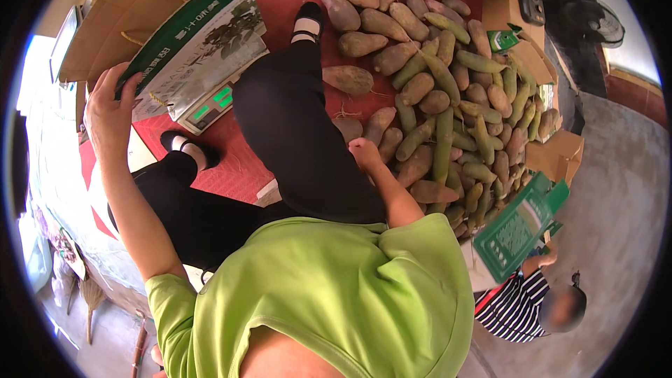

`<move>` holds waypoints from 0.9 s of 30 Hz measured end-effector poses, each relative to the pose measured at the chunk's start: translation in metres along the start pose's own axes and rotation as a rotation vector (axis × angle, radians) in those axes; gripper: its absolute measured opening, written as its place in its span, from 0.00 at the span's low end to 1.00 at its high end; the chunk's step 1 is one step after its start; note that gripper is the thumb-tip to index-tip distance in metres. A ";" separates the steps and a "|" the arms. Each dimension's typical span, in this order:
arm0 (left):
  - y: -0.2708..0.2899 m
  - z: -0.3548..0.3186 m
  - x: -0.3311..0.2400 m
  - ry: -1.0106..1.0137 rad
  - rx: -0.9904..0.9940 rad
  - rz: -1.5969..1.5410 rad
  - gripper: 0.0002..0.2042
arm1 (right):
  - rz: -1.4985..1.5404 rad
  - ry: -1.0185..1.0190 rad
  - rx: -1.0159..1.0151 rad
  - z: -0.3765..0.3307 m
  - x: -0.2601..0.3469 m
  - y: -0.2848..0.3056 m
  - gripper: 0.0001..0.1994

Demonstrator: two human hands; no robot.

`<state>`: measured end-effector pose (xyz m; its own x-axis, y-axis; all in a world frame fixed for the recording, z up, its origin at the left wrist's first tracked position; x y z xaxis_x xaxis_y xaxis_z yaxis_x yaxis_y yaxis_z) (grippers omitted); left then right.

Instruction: Picking up vegetables from a pile and placing them into a cardboard box on a scale.

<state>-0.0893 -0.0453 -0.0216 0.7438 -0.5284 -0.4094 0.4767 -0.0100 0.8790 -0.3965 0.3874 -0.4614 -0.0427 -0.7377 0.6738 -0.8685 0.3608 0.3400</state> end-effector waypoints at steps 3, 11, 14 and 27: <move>0.006 -0.010 0.011 0.050 0.005 0.043 0.10 | -0.142 -0.039 0.137 -0.017 0.062 -0.011 0.09; 0.007 -0.009 0.009 0.044 -0.037 0.000 0.10 | -0.411 -0.108 0.088 -0.035 0.095 0.015 0.11; 0.002 -0.003 0.003 0.009 -0.026 -0.005 0.10 | -0.972 0.085 -0.104 -0.023 0.065 0.038 0.12; 0.003 -0.007 0.007 0.055 -0.036 -0.017 0.10 | -1.562 -0.053 -0.188 -0.076 0.110 0.071 0.14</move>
<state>-0.0795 -0.0430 -0.0229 0.7596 -0.4807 -0.4381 0.5054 0.0123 0.8628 -0.4250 0.3749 -0.3134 0.7826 -0.4518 -0.4283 0.0016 -0.6865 0.7271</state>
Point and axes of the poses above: each hand's wrist, its own z-axis towards the middle knuckle, its own y-axis out of the back of the hand, x = y × z, the point moved 4 cm from there along z, towards the middle knuckle, and after that the axes turned 12 degrees about -z, right-handed, at the moved point
